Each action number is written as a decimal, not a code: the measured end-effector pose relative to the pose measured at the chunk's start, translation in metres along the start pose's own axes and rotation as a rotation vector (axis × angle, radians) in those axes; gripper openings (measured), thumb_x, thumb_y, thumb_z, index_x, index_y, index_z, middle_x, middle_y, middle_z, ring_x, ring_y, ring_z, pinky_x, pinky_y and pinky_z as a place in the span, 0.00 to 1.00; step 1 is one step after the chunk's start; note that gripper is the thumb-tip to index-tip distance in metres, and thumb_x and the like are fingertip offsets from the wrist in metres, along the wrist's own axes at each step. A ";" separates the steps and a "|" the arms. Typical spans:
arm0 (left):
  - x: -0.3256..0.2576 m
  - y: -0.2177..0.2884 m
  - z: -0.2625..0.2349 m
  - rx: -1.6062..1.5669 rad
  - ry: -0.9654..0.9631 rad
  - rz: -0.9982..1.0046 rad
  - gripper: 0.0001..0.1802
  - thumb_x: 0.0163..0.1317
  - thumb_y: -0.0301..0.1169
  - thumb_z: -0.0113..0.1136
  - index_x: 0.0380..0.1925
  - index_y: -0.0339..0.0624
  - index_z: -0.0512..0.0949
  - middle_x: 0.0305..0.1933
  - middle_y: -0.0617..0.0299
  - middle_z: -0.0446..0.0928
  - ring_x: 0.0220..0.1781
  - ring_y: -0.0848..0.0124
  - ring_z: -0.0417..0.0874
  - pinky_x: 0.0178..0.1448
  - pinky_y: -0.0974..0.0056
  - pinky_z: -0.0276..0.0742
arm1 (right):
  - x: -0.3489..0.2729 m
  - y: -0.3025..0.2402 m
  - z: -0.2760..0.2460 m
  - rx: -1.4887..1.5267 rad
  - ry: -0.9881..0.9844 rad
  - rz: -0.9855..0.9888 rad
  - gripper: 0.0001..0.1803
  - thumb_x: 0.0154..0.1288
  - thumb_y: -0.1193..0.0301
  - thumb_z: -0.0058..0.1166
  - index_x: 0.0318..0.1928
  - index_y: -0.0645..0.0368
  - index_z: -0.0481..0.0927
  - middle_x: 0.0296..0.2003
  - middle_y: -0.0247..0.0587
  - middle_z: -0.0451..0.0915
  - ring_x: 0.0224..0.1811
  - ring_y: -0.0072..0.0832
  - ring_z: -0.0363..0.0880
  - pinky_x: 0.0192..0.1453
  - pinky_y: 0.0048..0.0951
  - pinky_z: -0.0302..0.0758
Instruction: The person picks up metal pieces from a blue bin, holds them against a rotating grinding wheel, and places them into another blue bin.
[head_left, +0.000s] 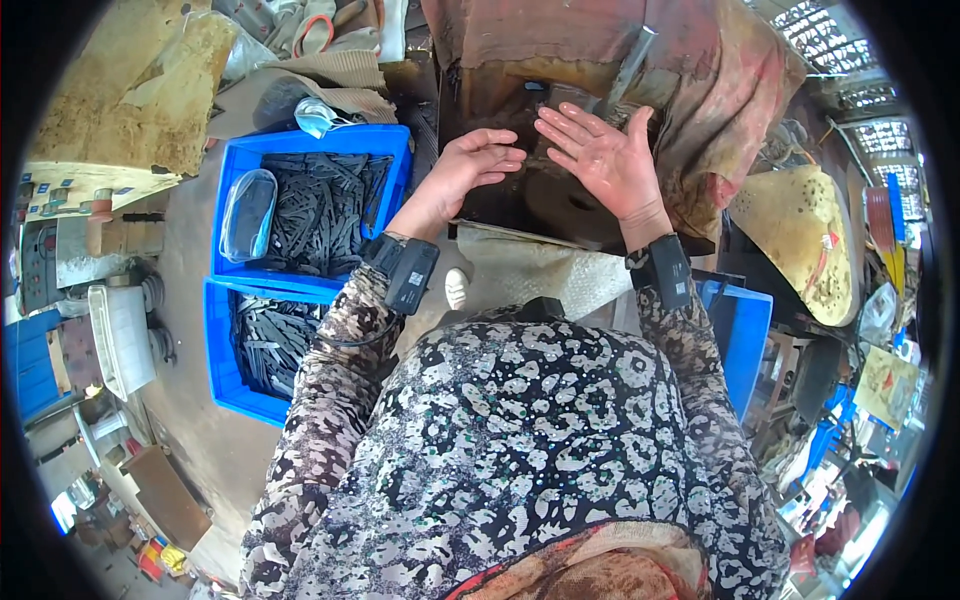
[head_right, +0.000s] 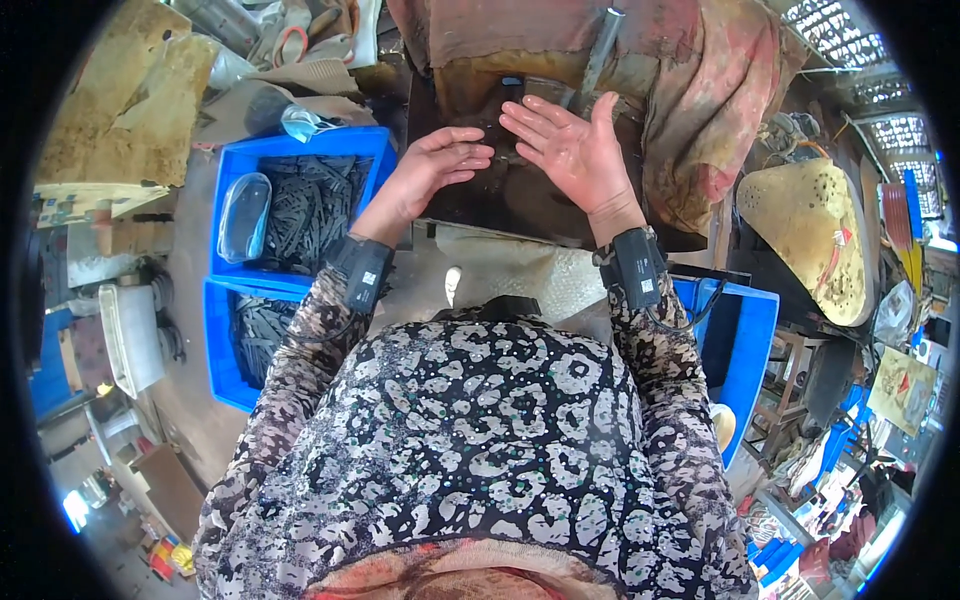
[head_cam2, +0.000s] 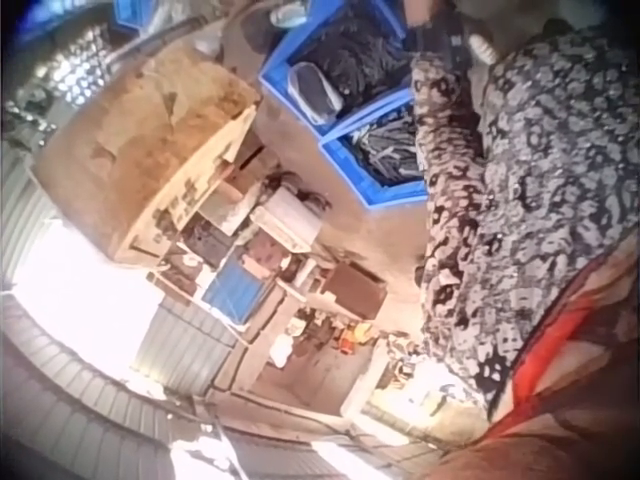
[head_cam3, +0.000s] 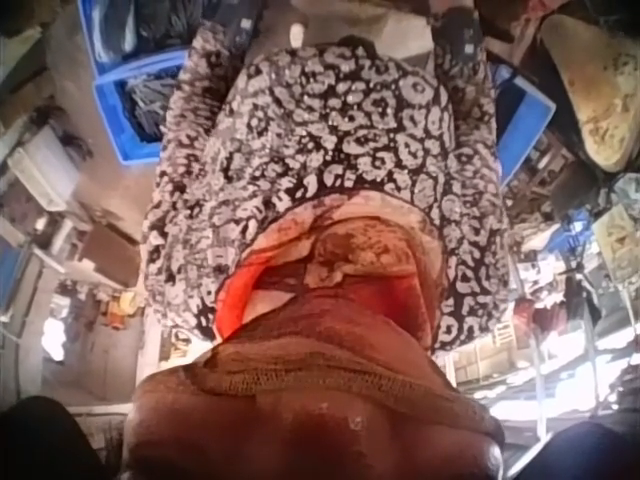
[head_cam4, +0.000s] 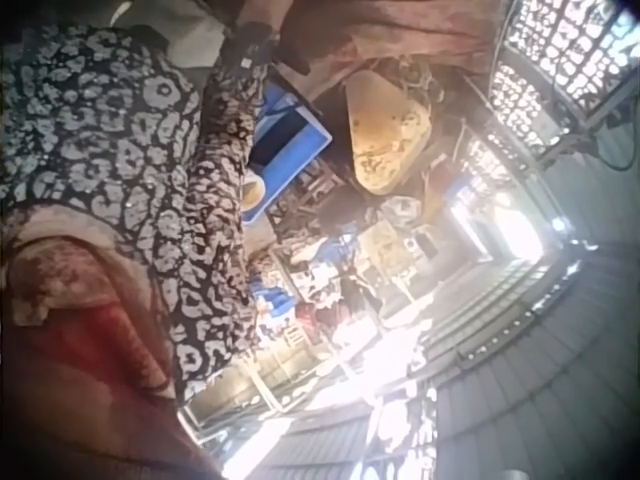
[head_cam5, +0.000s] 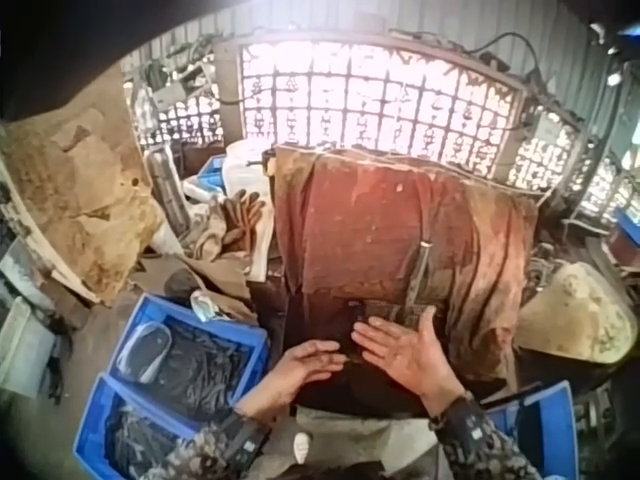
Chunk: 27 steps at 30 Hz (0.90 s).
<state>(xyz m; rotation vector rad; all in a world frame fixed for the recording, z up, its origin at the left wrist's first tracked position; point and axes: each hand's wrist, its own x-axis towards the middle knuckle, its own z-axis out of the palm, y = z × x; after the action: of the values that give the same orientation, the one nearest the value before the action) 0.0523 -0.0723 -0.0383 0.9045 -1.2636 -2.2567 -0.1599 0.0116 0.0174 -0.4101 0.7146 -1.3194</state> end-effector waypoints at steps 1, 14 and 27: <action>-0.002 0.001 -0.001 -0.007 -0.036 0.028 0.17 0.69 0.31 0.49 0.56 0.41 0.71 0.51 0.54 0.79 0.54 0.67 0.80 0.58 0.64 0.71 | 0.000 -0.001 0.000 -0.003 0.006 -0.004 0.55 0.59 0.28 0.22 0.69 0.66 0.55 0.70 0.56 0.54 0.73 0.48 0.52 0.73 0.46 0.50; -0.053 0.029 -0.012 -0.005 0.007 0.232 0.16 0.68 0.34 0.52 0.53 0.40 0.74 0.49 0.54 0.80 0.51 0.67 0.81 0.54 0.66 0.75 | 0.011 -0.035 0.030 0.110 -0.061 -0.218 0.51 0.61 0.32 0.30 0.66 0.67 0.60 0.66 0.62 0.59 0.71 0.52 0.54 0.73 0.54 0.51; -0.128 0.001 -0.118 -0.094 0.516 0.367 0.13 0.66 0.29 0.54 0.48 0.37 0.76 0.42 0.56 0.83 0.41 0.72 0.84 0.45 0.72 0.79 | 0.088 -0.139 0.007 -2.093 0.759 -1.184 0.28 0.68 0.49 0.46 0.54 0.61 0.77 0.51 0.55 0.77 0.56 0.47 0.73 0.58 0.42 0.69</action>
<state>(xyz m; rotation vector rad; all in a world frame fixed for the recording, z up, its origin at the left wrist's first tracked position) 0.2260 -0.0656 -0.0386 1.0343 -0.9815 -1.6425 -0.2487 -0.1050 0.0914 -2.3068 2.6846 -1.1604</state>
